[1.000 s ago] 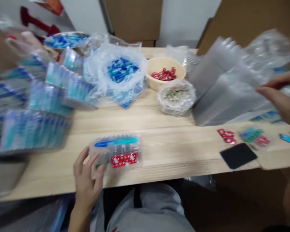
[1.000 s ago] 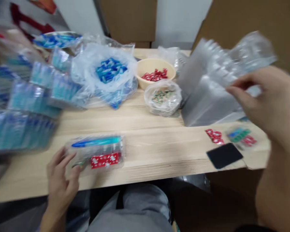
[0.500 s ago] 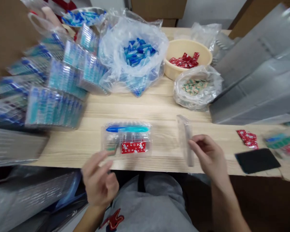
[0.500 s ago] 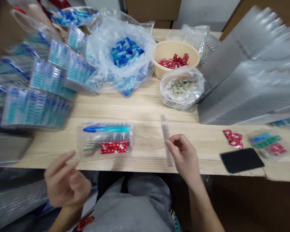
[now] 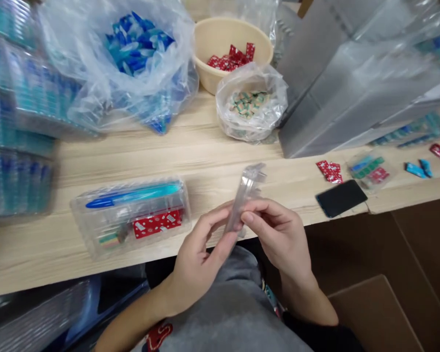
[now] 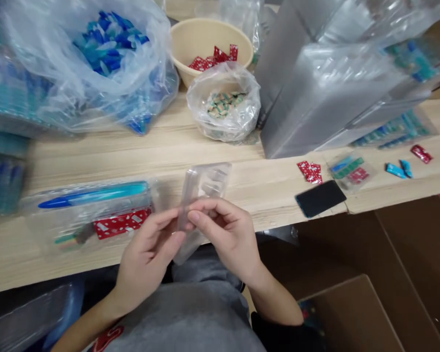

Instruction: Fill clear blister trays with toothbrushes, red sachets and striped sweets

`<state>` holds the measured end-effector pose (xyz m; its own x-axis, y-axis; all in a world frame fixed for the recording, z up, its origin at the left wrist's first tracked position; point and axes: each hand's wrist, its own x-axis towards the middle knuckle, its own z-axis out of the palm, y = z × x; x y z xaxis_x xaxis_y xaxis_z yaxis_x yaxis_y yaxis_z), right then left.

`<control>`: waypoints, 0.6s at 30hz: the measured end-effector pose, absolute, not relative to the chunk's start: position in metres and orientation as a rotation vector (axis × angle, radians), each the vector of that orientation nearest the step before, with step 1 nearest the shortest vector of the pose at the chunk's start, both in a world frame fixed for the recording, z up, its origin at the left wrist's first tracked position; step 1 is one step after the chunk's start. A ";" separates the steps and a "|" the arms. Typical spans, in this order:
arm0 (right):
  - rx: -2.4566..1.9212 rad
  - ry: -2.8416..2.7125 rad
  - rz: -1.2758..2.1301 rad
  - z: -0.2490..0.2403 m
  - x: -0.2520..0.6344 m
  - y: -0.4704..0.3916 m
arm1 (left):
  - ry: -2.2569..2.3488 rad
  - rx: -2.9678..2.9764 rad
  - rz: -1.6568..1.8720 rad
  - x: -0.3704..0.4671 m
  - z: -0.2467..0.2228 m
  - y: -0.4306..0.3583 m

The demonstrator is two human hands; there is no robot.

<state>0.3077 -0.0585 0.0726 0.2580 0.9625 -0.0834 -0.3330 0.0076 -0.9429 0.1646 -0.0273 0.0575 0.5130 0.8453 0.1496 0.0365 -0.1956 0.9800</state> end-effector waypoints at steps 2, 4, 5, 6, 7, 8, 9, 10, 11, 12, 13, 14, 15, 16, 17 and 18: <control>-1.079 -0.752 1.184 0.077 0.308 -0.059 | 0.747 1.634 0.884 0.163 0.063 -0.027; -1.064 -0.759 1.198 0.079 0.310 -0.060 | 0.728 1.644 0.891 0.164 0.066 -0.028; -1.061 -0.763 1.206 0.079 0.311 -0.060 | 0.722 1.643 0.896 0.164 0.066 -0.028; -1.061 -0.771 1.214 0.079 0.311 -0.060 | 0.718 1.638 0.900 0.165 0.066 -0.028; -1.063 -0.780 1.220 0.079 0.312 -0.060 | 0.714 1.628 0.901 0.165 0.066 -0.028; -1.065 -0.788 1.226 0.080 0.312 -0.061 | 0.710 1.617 0.904 0.165 0.066 -0.028; -1.068 -0.796 1.229 0.080 0.312 -0.061 | 0.706 1.606 0.908 0.165 0.066 -0.028; -1.072 -0.803 1.229 0.081 0.312 -0.061 | 0.703 1.598 0.916 0.165 0.066 -0.028; -1.077 -0.810 1.227 0.082 0.312 -0.060 | 0.702 1.591 0.925 0.165 0.066 -0.028; -1.084 -0.821 1.223 0.083 0.311 -0.060 | 0.703 1.588 0.937 0.166 0.066 -0.028; -1.097 -0.834 1.214 0.085 0.311 -0.060 | 0.704 1.587 0.952 0.166 0.066 -0.028; -1.120 -0.852 1.199 0.086 0.310 -0.060 | 0.711 1.585 0.967 0.166 0.065 -0.028; -1.154 -0.873 1.178 0.087 0.309 -0.059 | 0.729 1.580 0.982 0.167 0.064 -0.029; -1.195 -0.898 1.150 0.087 0.308 -0.059 | 0.759 1.573 0.995 0.168 0.063 -0.029; -1.241 -0.926 1.116 0.087 0.307 -0.059 | 0.797 1.567 1.003 0.169 0.061 -0.029; -1.285 -0.954 1.079 0.087 0.306 -0.058 | 0.841 1.563 1.007 0.170 0.059 -0.029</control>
<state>0.3055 -0.0585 0.0865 0.2475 0.9680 -0.0402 -0.0782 -0.0214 -0.9967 0.1697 -0.0288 0.0593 0.3993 0.8986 0.1819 0.0184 -0.2062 0.9783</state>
